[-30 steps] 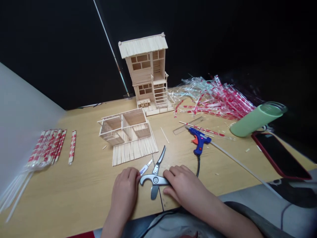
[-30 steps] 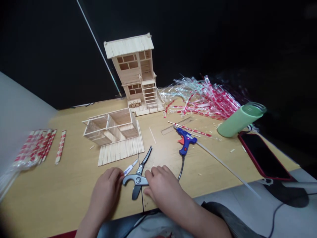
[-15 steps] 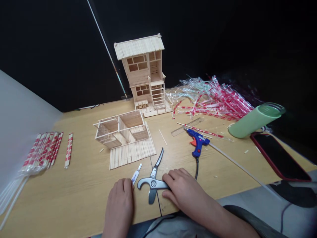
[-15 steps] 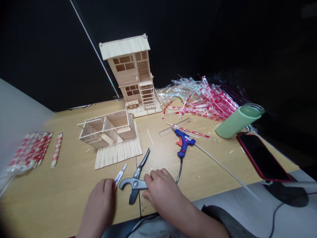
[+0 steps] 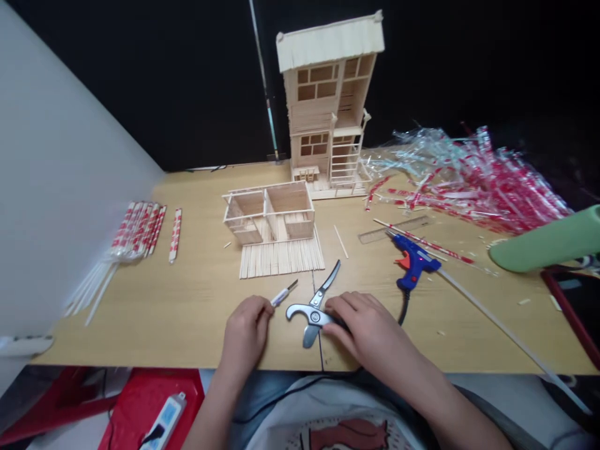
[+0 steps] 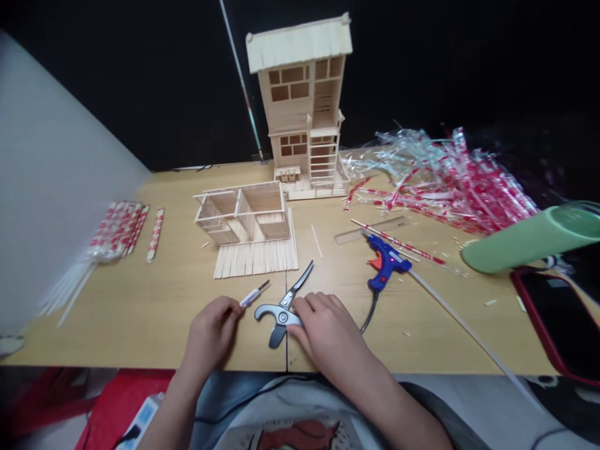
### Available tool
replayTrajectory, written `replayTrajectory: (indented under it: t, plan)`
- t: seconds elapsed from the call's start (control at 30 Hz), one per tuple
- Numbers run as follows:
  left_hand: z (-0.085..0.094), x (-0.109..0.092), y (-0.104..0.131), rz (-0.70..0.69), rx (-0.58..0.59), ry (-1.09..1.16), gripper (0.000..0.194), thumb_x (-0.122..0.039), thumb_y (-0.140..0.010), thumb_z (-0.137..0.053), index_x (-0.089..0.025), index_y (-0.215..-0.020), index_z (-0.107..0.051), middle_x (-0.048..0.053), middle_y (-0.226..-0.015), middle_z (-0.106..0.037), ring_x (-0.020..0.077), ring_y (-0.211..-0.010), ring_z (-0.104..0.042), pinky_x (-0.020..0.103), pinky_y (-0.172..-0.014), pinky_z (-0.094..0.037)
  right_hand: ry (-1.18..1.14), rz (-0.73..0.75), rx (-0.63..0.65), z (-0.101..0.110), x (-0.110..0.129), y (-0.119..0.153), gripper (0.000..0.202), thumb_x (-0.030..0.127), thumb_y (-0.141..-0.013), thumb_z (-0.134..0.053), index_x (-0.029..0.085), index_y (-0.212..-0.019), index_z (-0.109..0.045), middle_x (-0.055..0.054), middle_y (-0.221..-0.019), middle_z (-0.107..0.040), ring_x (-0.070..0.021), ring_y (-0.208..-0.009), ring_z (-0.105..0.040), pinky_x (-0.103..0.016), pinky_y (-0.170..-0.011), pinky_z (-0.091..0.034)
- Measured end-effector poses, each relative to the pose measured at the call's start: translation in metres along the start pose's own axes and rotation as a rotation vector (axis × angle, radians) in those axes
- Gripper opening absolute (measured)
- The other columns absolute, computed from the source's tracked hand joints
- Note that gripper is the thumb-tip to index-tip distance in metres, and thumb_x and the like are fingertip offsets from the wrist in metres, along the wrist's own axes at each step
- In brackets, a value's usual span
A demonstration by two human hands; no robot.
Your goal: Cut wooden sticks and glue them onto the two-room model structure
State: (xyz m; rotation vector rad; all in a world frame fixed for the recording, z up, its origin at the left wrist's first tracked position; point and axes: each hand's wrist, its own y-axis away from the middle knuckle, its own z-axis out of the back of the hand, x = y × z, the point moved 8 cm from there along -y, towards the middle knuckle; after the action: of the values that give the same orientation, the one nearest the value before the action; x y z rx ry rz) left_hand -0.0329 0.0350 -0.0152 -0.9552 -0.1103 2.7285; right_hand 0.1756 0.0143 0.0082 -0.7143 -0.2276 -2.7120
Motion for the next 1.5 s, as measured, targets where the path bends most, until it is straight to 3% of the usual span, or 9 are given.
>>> replayTrajectory:
  t: [0.17,0.3,0.5,0.6,0.7,0.83,1.0,1.3,1.5]
  plan:
    - [0.01,0.003,-0.002,0.241,-0.108,0.405,0.016,-0.026,-0.085,-0.065,-0.019,-0.071,-0.063,0.002,-0.072,-0.068,0.0166,-0.071,-0.063,0.027,-0.069,-0.047,-0.523,-0.013,-0.017,-0.01,0.013,-0.013,0.019,0.028,-0.095,-0.058,0.018,-0.111,-0.063,-0.004,-0.085,-0.069,-0.0184,-0.076,-0.066,-0.031,-0.073,-0.05]
    - [0.0,-0.019,-0.008,0.322,-0.053,0.829,0.026,-0.031,-0.074,-0.078,-0.018,-0.064,-0.058,0.001,-0.065,-0.066,0.0139,-0.063,-0.062,0.023,-0.062,-0.048,-0.964,-0.102,-0.025,-0.022,0.024,-0.026,0.04,0.042,-0.097,-0.054,0.017,-0.128,-0.057,-0.003,-0.086,-0.069,-0.0129,-0.061,-0.062,-0.024,-0.055,-0.049]
    - [-0.008,-0.04,-0.015,0.35,-0.036,1.017,0.032,-0.035,-0.073,-0.081,-0.017,-0.065,-0.055,-0.002,-0.059,-0.062,0.0108,-0.056,-0.06,0.021,-0.057,-0.048,-1.047,-0.029,-0.34,0.006,0.025,-0.031,0.031,0.041,-0.099,-0.051,0.018,-0.091,-0.07,-0.006,-0.093,-0.068,-0.0159,-0.081,-0.064,-0.027,-0.07,-0.051]
    - [-0.014,-0.038,-0.015,0.4,0.008,1.126,0.034,-0.036,-0.075,-0.081,-0.018,-0.07,-0.052,0.004,-0.07,-0.072,0.0137,-0.061,-0.067,0.023,-0.06,-0.053,-1.175,-0.074,-0.456,0.014,0.011,-0.024,0.032,0.041,-0.101,-0.048,0.019,-0.084,-0.064,-0.002,-0.075,-0.063,-0.0134,-0.067,-0.06,-0.026,-0.065,-0.049]
    - [-0.025,-0.044,-0.013,0.432,0.168,1.32,0.036,-0.032,-0.074,-0.082,-0.018,-0.075,-0.049,0.004,-0.071,-0.074,0.0116,-0.054,-0.066,0.019,-0.053,-0.05,-1.134,-0.08,-0.355,0.015,0.01,-0.023,0.024,0.04,-0.098,-0.053,0.02,-0.091,-0.064,0.006,-0.057,-0.048,-0.0097,-0.05,-0.046,-0.022,-0.05,-0.039]
    - [-0.039,-0.059,-0.009,0.472,0.383,1.555,0.038,-0.031,-0.072,-0.084,-0.017,-0.077,-0.05,0.0,-0.062,-0.07,0.0083,-0.046,-0.061,0.015,-0.047,-0.047,-0.995,0.001,-0.096,0.013,0.023,-0.027,0.018,0.032,-0.09,-0.065,0.018,-0.099,-0.072,0.002,-0.066,-0.062,-0.0097,-0.056,-0.05,-0.022,-0.053,-0.039]
    - [-0.047,-0.067,-0.006,0.465,0.49,1.607,0.035,-0.032,-0.074,-0.083,-0.018,-0.08,-0.051,0.0,-0.062,-0.07,0.0084,-0.045,-0.061,0.014,-0.045,-0.046,-0.947,0.038,-0.117,0.02,0.024,-0.03,0.013,0.031,-0.085,-0.071,0.018,-0.083,-0.074,0.003,-0.062,-0.062,-0.0087,-0.053,-0.048,-0.021,-0.051,-0.039]
    - [-0.011,-0.065,-0.014,0.263,-0.007,1.003,0.018,-0.034,-0.086,-0.071,-0.016,-0.084,-0.069,0.002,-0.067,-0.07,0.0118,-0.061,-0.066,0.022,-0.061,-0.054,-1.167,-0.09,-0.302,0.013,0.019,-0.028,0.02,0.038,-0.086,-0.071,0.019,-0.081,-0.069,0.001,-0.059,-0.065,-0.0141,-0.053,-0.062,-0.025,-0.053,-0.05]
    - [-0.025,-0.067,-0.011,0.4,0.098,1.381,0.024,-0.038,-0.084,-0.072,-0.017,-0.078,-0.065,-0.004,-0.053,-0.059,0.0046,-0.038,-0.044,0.016,-0.04,-0.036,-0.662,0.149,-0.342,0.039,0.03,-0.016,0.032,0.043,-0.101,-0.045,0.019,-0.106,-0.064,-0.006,-0.091,-0.069,-0.0171,-0.079,-0.063,-0.029,-0.069,-0.048]
